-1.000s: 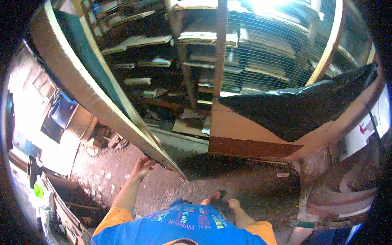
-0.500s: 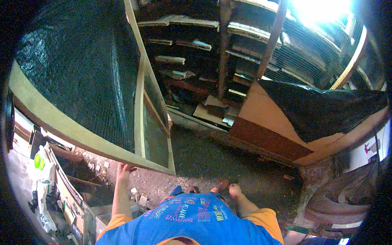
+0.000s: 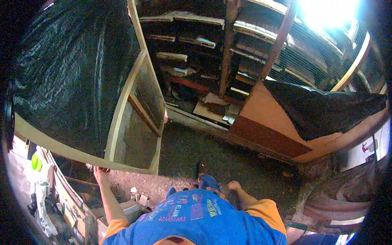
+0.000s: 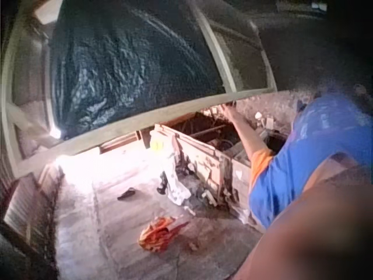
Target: The person scoops water from a bucket with a small container and pours it onto the floor, then walks to a storage area and repeatedly removes wooden frames from a rack, placing them on the floor.
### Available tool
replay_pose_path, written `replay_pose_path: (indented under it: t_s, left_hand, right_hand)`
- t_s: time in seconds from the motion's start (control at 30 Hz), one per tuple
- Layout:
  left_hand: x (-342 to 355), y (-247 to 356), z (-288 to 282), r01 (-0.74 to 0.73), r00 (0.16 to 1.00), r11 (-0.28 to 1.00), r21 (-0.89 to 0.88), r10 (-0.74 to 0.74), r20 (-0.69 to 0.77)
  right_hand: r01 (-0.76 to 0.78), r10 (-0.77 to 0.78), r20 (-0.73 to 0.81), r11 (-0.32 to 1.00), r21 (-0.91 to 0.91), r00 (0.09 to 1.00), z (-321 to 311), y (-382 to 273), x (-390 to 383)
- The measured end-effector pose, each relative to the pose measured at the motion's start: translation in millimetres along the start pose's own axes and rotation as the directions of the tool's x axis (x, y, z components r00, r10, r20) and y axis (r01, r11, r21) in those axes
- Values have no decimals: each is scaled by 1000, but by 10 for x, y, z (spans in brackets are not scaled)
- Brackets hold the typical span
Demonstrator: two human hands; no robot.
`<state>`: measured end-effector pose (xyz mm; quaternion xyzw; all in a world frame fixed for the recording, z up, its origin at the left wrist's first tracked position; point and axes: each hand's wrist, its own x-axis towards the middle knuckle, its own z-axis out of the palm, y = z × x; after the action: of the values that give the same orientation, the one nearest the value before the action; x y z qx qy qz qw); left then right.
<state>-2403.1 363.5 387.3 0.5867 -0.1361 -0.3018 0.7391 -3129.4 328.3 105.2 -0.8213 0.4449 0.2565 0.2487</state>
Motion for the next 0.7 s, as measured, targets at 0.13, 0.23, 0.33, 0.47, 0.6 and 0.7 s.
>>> replay_pose_path:
  t_s: [0.13, 0.23, 0.33, 0.47, 0.6, 0.7]
  left_hand:
    - [60, 120, 6, -143, 988, 988, 52, 145, -49]
    - [165, 267, 69, -8, 986, 992, -125, -13, -165]
    - [267, 350, 239, -15, 925, 999, -52, -6, -380]
    - [567, 456, 439, -206, 877, 979, 7, 188, -442]
    - [930, 405, 415, -300, 854, 947, -117, 211, -475]
    - [1296, -164, 723, -138, 915, 990, -2, 127, -383]
  right_hand:
    - [87, -81, 47, 984, -158, 996, -189, 84, 258]
    - [-329, 296, 144, 848, 416, 944, -272, 120, 709]
    - [-450, 485, 195, 491, 746, 852, -301, 230, 1249]
    - [-208, 235, -42, 920, 333, 971, -403, 424, 1965]
    - [-157, 230, -137, 900, 407, 963, -899, 440, 2433]
    - [-73, 74, 9, 959, 274, 997, -1497, 502, 2568]
